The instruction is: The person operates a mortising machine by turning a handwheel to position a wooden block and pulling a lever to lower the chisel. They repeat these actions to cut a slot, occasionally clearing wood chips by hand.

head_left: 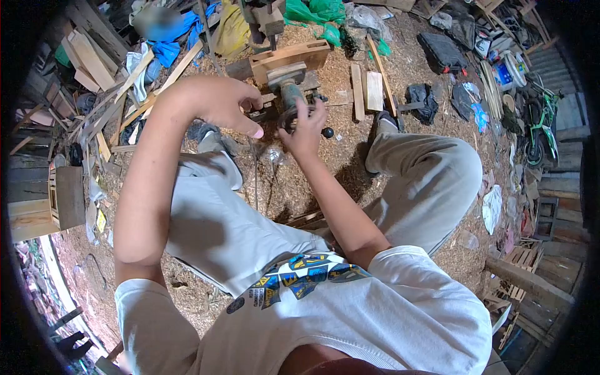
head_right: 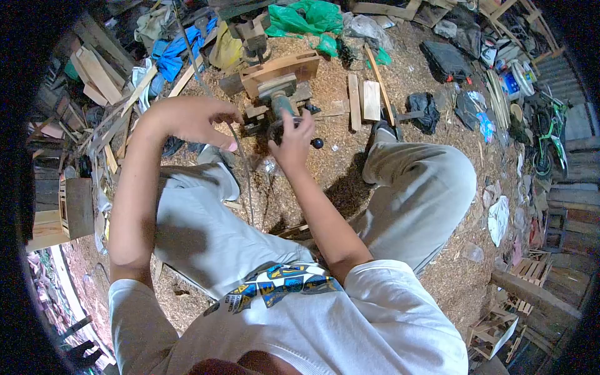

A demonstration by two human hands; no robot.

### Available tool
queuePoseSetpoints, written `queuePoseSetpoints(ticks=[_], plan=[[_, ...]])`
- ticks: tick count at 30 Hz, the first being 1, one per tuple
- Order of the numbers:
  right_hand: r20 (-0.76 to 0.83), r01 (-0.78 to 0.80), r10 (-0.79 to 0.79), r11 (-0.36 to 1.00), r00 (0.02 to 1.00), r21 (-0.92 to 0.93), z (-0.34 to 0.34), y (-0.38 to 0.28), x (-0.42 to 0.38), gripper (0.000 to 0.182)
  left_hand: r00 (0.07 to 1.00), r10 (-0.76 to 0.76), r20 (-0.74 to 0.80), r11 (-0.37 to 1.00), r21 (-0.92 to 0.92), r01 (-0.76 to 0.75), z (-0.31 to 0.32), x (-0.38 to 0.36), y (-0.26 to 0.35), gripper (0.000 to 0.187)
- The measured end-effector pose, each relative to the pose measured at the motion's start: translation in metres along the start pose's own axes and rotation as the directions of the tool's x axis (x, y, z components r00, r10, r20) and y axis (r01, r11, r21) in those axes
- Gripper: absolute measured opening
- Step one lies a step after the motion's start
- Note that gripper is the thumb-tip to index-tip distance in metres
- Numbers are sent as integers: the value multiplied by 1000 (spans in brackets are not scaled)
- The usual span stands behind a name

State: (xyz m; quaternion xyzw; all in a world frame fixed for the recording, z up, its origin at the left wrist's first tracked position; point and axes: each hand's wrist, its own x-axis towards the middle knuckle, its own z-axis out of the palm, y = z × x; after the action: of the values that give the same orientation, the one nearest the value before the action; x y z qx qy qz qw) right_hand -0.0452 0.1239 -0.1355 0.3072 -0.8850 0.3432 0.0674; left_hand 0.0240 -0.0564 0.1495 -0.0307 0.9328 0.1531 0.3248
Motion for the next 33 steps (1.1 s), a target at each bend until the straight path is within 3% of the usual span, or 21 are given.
queuePoseSetpoints(ticks=[1,4,5,7,8,10,11,12,13,15,17,20,21,23,24,26,27,28,29,30,33], plan=[[-2,-1,1,1000,1000,-1,-1,0,1,118,1000,2,0,1000,1,-2,0,1,0,79],[-178,-69,139,935,974,349,10,1,4,121,1000,-3,-1,1000,26,3,1,1,0,79],[-179,-70,139,935,974,348,23,5,4,121,1000,-8,-1,999,31,8,1,1,1,79],[-67,-261,424,667,903,698,31,3,6,123,1000,-14,-2,999,38,14,1,0,2,80],[-67,-260,423,667,904,699,32,5,5,123,1000,-11,7,1000,21,10,0,0,2,80],[-108,-164,250,847,962,506,20,2,3,121,1000,-9,12,1000,3,9,-1,-1,4,80],[-108,-163,250,847,962,505,14,1,1,121,1000,-22,18,1000,12,22,-2,-2,6,81],[-87,-98,120,969,989,229,6,-1,-1,118,999,-35,25,999,22,34,-2,-3,8,81],[-30,-3,1,998,1000,-63,0,-2,-1,116,999,-34,24,999,23,33,-2,-1,7,81],[-85,42,-42,999,995,-9,-1,-2,2,112,1000,-15,25,1000,22,15,0,1,5,81],[-194,-56,164,882,967,468,13,2,8,113,1000,-15,27,1000,9,15,0,0,6,81],[-107,-179,293,794,950,582,22,5,5,112,1000,-10,28,1000,1,10,1,0,6,82],[-108,-178,292,794,950,581,18,3,5,112,1000,-7,26,1000,4,7,1,0,6,82],[-89,-50,64,987,994,152,7,2,2,110,1000,-8,25,1000,11,7,0,0,9,82],[-90,-50,64,987,994,153,2,3,2,110,1000,-9,25,1000,20,9,-1,-1,10,82],[-85,175,-178,983,980,-46,-5,4,3,111,999,-12,30,1000,19,12,0,-1,9,82],[-87,174,-177,984,980,-44,1,5,5,111,999,-14,34,1000,14,13,0,-2,9,82],[-171,49,-10,972,985,228,11,6,7,111,999,-14,34,1000,15,13,0,-2,10,82],[-205,-52,173,871,964,489,20,8,6,112,999,-11,35,1000,13,11,1,-2,10,81],[-148,-145,278,801,949,581,22,5,4,115,999,-9,35,1000,12,9,1,-3,10,81],[-110,-135,194,906,975,401,18,5,1,119,999,5,34,1000,16,-6,3,-1,6,81]])
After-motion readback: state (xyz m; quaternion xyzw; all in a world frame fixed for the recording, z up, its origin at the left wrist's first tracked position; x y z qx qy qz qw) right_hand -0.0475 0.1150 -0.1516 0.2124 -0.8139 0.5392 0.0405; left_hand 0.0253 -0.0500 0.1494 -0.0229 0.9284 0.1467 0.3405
